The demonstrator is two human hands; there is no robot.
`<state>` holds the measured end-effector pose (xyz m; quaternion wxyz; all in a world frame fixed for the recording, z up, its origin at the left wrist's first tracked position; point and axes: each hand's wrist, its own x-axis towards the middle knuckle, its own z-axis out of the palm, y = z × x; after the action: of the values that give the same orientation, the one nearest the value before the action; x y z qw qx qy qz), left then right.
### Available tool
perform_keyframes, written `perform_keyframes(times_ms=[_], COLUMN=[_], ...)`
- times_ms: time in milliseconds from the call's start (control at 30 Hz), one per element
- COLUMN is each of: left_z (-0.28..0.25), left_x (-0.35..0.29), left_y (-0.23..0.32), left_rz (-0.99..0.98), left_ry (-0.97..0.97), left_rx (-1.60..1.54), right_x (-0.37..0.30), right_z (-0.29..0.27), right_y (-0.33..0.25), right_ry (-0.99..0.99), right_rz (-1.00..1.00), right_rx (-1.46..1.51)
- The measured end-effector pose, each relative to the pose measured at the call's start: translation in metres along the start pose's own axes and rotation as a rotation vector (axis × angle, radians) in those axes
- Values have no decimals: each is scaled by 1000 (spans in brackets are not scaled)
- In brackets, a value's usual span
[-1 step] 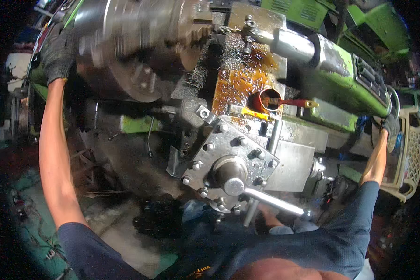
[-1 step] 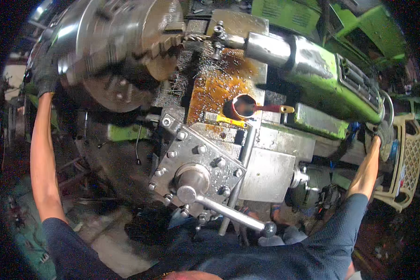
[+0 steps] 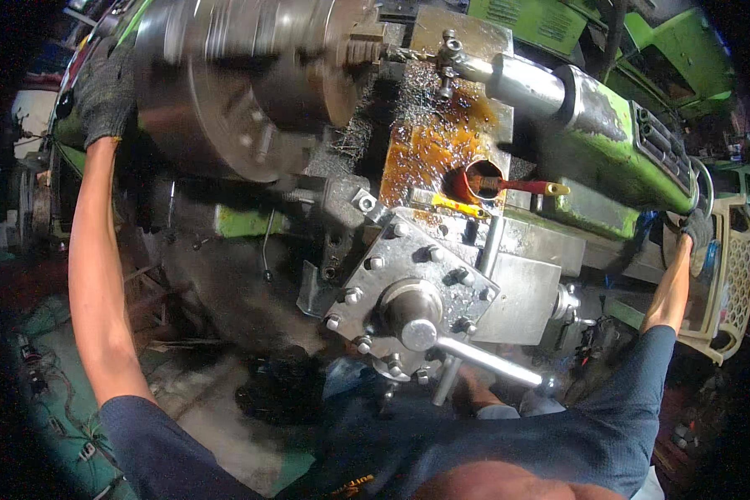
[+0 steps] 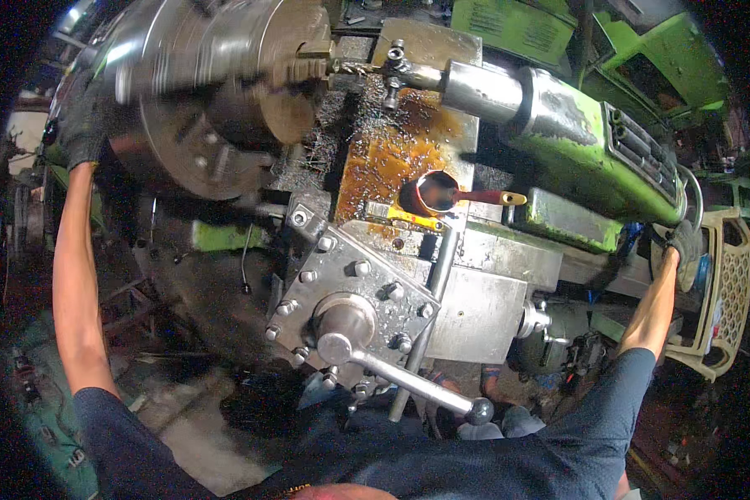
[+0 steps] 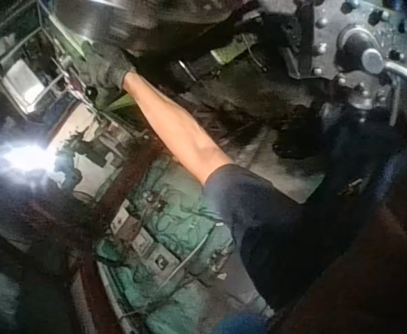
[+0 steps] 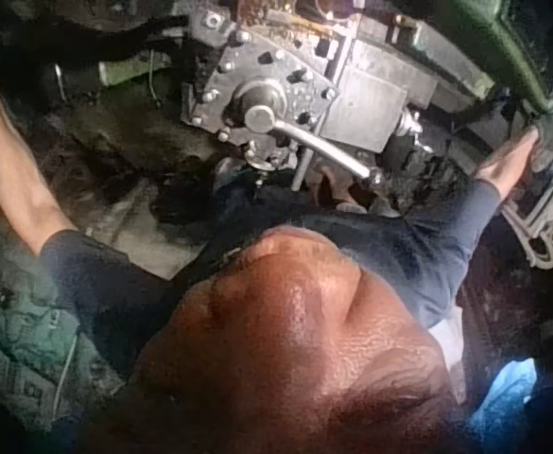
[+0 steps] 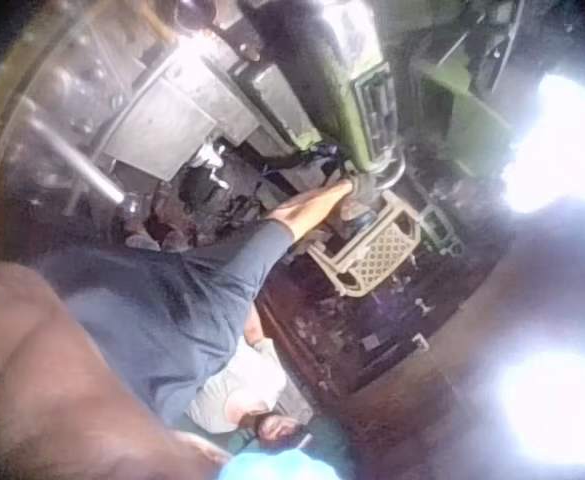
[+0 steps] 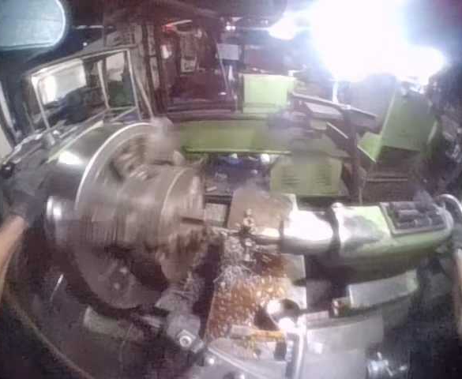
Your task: The person operates a green industrial lathe, using both hands to manipulate the control levers and adjust the tool carriage. They engage the chuck and move the cutting tool along the rotating metal workpiece while a second person works nearby in the background.
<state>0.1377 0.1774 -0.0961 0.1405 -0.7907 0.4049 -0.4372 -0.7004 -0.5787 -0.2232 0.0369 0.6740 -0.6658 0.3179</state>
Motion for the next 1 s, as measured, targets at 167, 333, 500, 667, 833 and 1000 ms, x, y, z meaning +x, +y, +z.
perform_keyframes(times_ms=[167,333,500,667,833,1000], left_z=[-9,5,46,49,60,46], left_x=[-9,-18,-35,-27,-11,-21], left_y=[4,-14,-47,-50,-56,-68], left_rz=[-25,43,17,42,57,46], left_ry=[-11,99,11,-34,-24,-45], left_rx=[-3,-17,58,24,-9,3], right_x=[-18,-32,-73,-130,-141,-131], right_z=[-5,-1,14,45,89,111], right_y=[-10,-23,43,25,60,63], right_ry=[52,66,-381,-574,-344,-336], right_rz=[17,86,-41,-58,40,220], right_rx=[192,634,1000,-424,-81,153])
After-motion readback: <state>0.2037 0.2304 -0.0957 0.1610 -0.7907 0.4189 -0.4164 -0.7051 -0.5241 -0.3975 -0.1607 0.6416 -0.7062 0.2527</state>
